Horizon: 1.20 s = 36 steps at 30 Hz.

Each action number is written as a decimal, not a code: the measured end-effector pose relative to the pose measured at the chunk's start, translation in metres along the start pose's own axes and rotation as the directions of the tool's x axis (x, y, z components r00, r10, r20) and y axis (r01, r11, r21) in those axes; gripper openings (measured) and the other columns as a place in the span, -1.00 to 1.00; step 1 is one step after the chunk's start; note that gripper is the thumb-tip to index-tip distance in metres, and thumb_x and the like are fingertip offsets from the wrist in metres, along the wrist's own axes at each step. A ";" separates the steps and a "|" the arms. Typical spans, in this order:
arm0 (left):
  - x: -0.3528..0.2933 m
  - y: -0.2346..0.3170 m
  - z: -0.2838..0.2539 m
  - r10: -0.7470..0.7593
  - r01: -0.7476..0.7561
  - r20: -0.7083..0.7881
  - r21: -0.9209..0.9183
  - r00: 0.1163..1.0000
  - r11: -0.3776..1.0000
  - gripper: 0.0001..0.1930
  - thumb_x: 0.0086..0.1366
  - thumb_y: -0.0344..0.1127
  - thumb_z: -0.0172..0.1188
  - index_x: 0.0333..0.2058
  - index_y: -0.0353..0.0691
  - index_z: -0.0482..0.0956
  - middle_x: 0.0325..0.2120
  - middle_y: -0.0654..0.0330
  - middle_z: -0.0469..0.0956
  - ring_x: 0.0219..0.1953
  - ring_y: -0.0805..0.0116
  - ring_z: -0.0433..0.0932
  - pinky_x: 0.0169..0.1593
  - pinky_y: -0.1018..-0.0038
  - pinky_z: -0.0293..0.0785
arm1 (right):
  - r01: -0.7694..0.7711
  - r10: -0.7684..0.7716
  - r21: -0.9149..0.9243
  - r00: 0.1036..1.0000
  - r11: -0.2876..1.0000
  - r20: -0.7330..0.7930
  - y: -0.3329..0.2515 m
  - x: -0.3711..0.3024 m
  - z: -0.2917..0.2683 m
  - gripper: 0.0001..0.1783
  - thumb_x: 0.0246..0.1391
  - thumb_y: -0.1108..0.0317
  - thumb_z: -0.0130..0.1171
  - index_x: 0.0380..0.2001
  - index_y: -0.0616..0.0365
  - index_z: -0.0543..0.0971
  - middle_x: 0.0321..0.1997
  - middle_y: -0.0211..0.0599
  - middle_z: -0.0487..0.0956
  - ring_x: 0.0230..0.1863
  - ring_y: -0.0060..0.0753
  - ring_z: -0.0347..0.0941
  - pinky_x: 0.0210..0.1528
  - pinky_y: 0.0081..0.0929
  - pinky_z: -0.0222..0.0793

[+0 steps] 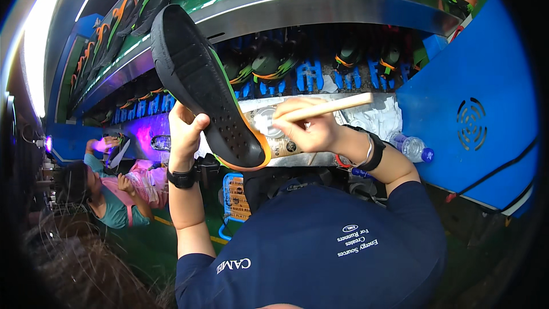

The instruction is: Applying glue or primer to the edges of shoe soles using a brush and placing them on a conveyor belt.

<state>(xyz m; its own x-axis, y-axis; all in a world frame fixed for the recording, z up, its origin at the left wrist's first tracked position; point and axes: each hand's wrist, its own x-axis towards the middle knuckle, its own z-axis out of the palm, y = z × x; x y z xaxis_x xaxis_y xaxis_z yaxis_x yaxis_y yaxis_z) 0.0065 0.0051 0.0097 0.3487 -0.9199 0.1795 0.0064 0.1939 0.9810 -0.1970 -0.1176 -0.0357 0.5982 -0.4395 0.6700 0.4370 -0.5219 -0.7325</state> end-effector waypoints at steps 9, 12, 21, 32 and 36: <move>0.000 -0.009 0.004 -0.128 0.129 0.053 -0.007 0.990 0.992 -0.38 -0.12 -0.28 0.32 -0.08 -0.36 0.26 -0.30 0.11 0.44 -0.25 0.39 0.43 -0.16 0.52 0.36 | 0.144 -0.139 -0.099 0.989 0.985 0.060 0.010 0.014 0.010 -0.97 -0.27 0.59 0.11 -0.63 0.31 0.47 -0.60 -0.24 0.47 -0.68 -0.43 0.35 -0.67 -0.62 0.24; -0.003 -0.009 0.008 -0.129 0.131 0.061 -0.030 0.990 0.991 -0.38 -0.12 -0.28 0.32 -0.09 -0.36 0.26 -0.30 0.11 0.44 -0.25 0.38 0.42 -0.16 0.52 0.36 | 0.155 -0.150 -0.159 0.988 0.975 0.043 0.009 0.022 0.004 -0.95 -0.29 0.62 0.12 -0.63 0.30 0.48 -0.57 -0.22 0.47 -0.65 -0.41 0.38 -0.66 -0.61 0.27; -0.012 -0.004 0.026 -0.269 0.280 0.185 -0.037 0.945 0.959 -0.35 -0.07 -0.36 0.26 0.00 -0.29 0.15 -0.27 0.09 0.43 -0.26 0.37 0.45 -0.17 0.50 0.40 | 0.215 -0.232 -0.256 0.972 0.942 -0.037 0.012 0.048 -0.018 -0.95 -0.25 0.63 0.09 -0.58 0.32 0.46 -0.58 -0.22 0.47 -0.65 -0.45 0.36 -0.64 -0.63 0.25; -0.010 -0.003 0.033 -0.257 0.267 0.164 -0.038 0.952 0.963 -0.34 -0.06 -0.36 0.26 0.02 -0.28 0.13 -0.29 0.10 0.43 -0.26 0.38 0.44 -0.18 0.52 0.39 | 0.356 -0.371 -0.350 0.928 0.866 0.027 0.017 0.040 -0.014 -0.90 -0.29 0.59 0.13 -0.56 0.28 0.48 -0.58 -0.22 0.48 -0.65 -0.38 0.39 -0.65 -0.60 0.28; -0.002 -0.005 0.028 -0.191 0.192 0.090 0.000 0.977 0.981 -0.35 -0.06 -0.36 0.26 0.01 -0.28 0.15 -0.31 0.10 0.44 -0.27 0.40 0.45 -0.20 0.54 0.39 | 0.333 -0.329 -0.284 0.942 0.899 0.062 0.011 0.007 0.001 -0.93 -0.32 0.58 0.14 -0.65 0.28 0.45 -0.58 -0.25 0.46 -0.63 -0.35 0.39 -0.66 -0.57 0.29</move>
<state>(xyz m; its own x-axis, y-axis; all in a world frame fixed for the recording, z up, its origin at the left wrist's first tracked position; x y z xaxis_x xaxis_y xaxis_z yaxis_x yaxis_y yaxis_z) -0.0205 -0.0041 0.0068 0.2553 -0.9669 -0.0054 0.0734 0.0138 0.9972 -0.1873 -0.1255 -0.0390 0.4618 -0.1969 0.8649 0.4012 -0.8232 -0.4017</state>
